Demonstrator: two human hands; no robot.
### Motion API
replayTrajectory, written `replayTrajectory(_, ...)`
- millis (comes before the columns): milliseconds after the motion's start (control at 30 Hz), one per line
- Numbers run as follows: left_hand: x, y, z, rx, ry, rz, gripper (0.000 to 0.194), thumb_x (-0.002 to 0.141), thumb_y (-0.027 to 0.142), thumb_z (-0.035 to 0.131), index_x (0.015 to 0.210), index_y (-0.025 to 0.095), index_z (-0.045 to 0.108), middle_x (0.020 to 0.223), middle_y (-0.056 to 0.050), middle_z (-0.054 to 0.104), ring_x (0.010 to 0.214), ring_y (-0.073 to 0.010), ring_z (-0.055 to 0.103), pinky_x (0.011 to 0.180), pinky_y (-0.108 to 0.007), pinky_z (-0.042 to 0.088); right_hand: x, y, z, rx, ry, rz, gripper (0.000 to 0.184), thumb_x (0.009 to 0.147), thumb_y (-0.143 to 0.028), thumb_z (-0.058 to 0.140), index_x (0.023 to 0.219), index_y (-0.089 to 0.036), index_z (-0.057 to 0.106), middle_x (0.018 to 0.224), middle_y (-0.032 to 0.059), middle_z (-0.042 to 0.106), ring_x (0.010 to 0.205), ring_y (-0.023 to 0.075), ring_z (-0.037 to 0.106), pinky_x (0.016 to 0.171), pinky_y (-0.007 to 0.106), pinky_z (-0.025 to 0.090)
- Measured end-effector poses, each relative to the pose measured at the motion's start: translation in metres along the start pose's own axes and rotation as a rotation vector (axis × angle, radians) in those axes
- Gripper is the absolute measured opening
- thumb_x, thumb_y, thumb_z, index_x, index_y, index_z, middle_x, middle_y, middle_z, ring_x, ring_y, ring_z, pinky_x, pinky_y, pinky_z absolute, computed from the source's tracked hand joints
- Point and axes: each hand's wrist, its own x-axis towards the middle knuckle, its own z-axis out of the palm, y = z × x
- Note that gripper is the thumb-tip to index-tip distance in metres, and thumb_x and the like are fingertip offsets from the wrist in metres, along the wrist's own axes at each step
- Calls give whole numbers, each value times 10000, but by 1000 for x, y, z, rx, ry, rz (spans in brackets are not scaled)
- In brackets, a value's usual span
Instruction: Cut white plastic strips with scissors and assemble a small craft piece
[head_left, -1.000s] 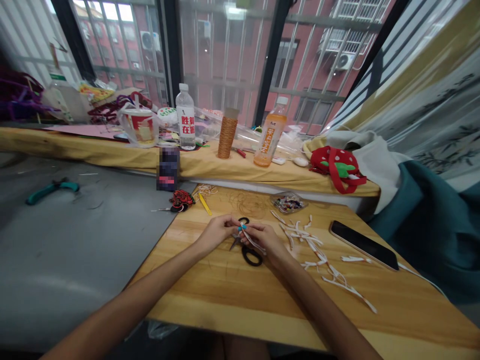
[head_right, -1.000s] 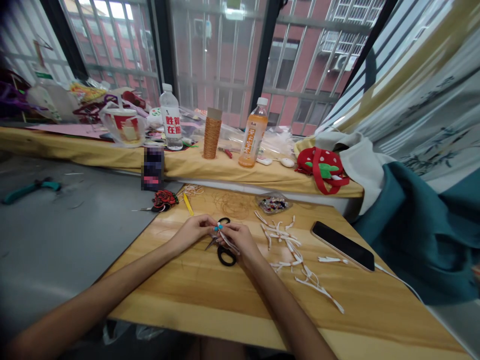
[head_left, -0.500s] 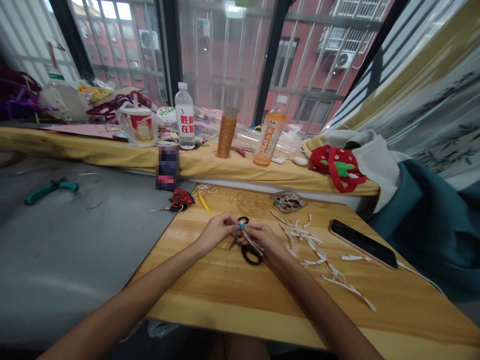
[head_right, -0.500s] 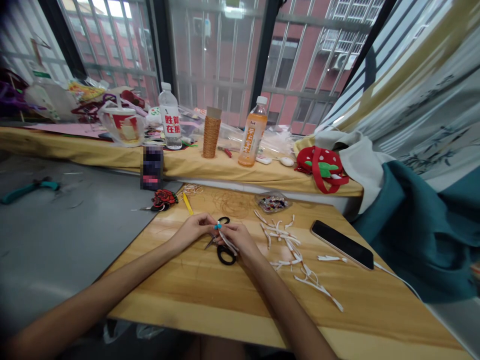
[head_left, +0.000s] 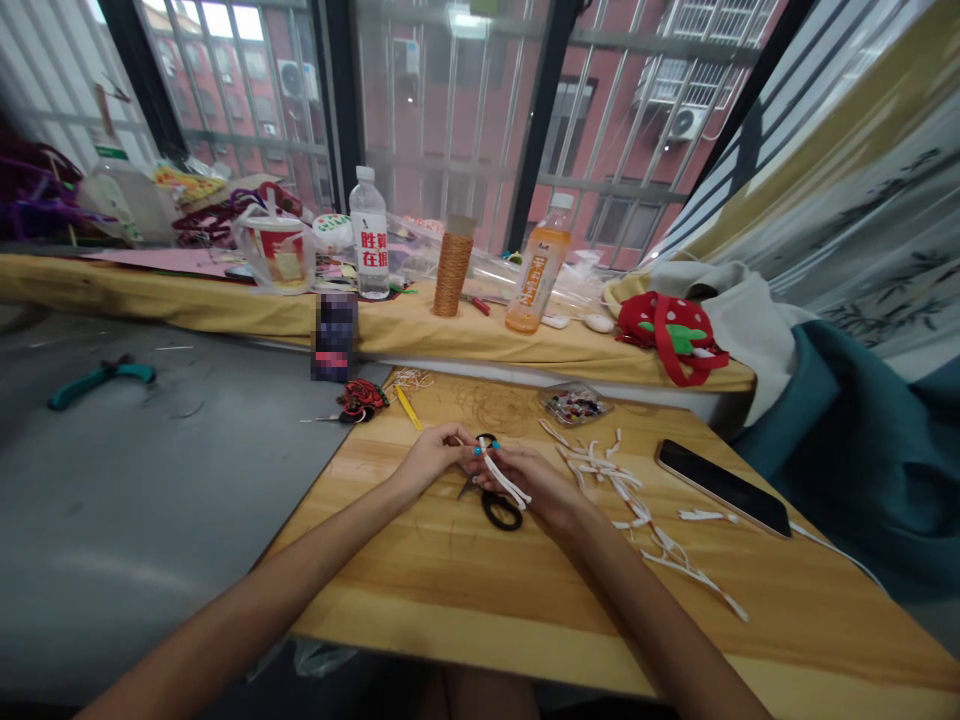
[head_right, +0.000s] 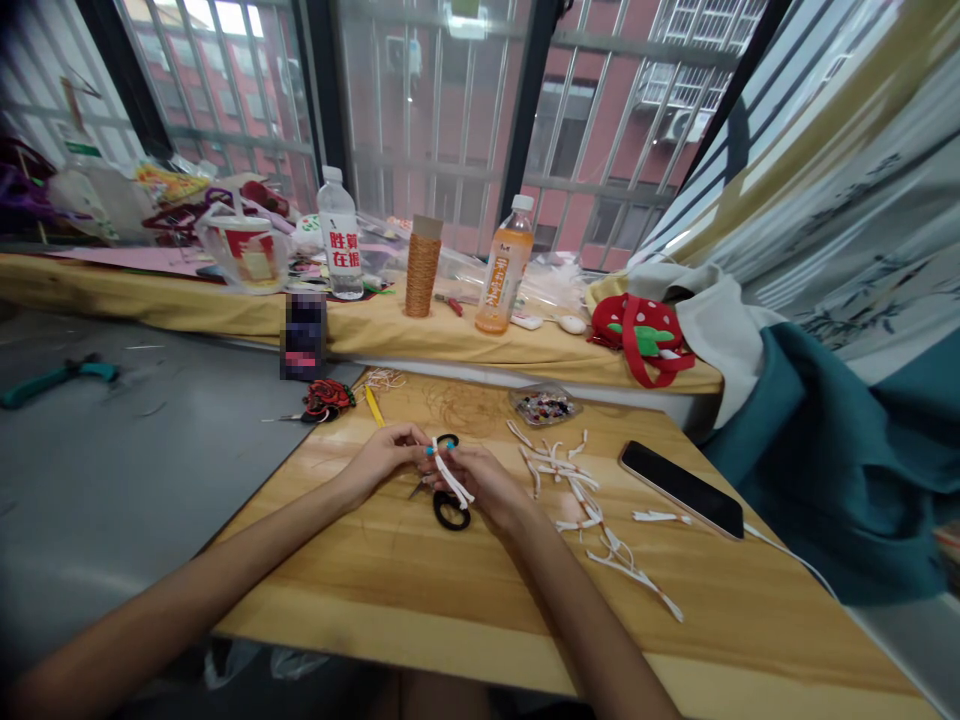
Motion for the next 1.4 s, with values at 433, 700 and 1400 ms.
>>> replayTrajectory(433, -4, 7, 4, -91, -40, -61, 215, 565, 282, 660, 652, 122, 545, 537, 24, 569, 509, -103, 524, 553, -234, 406, 5, 12, 11, -180, 148, -117, 238, 514, -335, 700, 602, -125, 633, 528, -8, 598, 439, 63, 504, 469, 183, 382)
replayTrajectory(700, -1, 5, 2, -46, -17, -55, 200, 568, 281, 646, 650, 123, 555, 562, 18, 571, 542, -113, 524, 570, -242, 404, 7, 16, 7, -352, 104, -197, 208, 650, -348, 592, 627, -141, 604, 549, -15, 560, 459, 70, 479, 457, 180, 337)
replayTrajectory(1400, -1, 6, 2, -148, -32, -87, 216, 524, 273, 679, 639, 121, 578, 564, 25, 577, 553, -104, 524, 594, -233, 404, 2, 6, 1, -1369, 199, -740, 194, 802, -148, 412, 716, -166, 585, 674, 53, 567, 625, 146, 495, 582, 237, 370)
